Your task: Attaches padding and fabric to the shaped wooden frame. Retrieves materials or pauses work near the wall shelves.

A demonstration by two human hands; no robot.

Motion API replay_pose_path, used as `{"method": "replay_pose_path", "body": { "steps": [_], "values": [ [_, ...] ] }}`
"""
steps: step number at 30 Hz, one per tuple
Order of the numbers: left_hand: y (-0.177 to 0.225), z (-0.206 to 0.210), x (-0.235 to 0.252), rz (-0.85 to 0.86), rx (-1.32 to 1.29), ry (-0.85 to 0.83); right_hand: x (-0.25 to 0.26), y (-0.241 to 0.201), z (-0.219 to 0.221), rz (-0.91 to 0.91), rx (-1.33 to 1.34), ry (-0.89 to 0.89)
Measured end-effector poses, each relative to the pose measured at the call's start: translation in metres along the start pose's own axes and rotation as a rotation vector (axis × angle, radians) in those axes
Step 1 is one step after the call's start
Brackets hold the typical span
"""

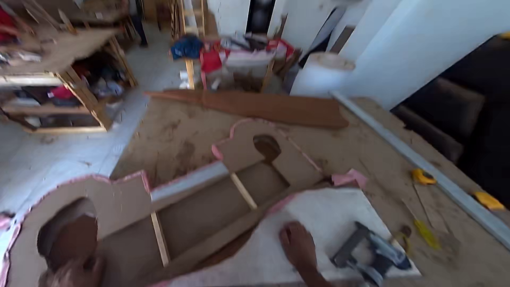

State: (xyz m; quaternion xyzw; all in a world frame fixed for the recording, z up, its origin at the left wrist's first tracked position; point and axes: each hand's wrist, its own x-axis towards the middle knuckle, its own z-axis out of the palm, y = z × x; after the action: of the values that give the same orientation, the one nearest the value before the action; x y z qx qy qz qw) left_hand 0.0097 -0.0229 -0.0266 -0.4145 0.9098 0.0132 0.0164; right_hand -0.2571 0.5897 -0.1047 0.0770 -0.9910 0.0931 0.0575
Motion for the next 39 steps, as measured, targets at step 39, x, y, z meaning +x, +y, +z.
{"method": "replay_pose_path", "body": {
  "steps": [39],
  "values": [
    [0.009,0.019,0.004,-0.107,0.041,-0.038,-0.001,0.018,0.012,-0.056,0.076,0.005]
  ]
}}
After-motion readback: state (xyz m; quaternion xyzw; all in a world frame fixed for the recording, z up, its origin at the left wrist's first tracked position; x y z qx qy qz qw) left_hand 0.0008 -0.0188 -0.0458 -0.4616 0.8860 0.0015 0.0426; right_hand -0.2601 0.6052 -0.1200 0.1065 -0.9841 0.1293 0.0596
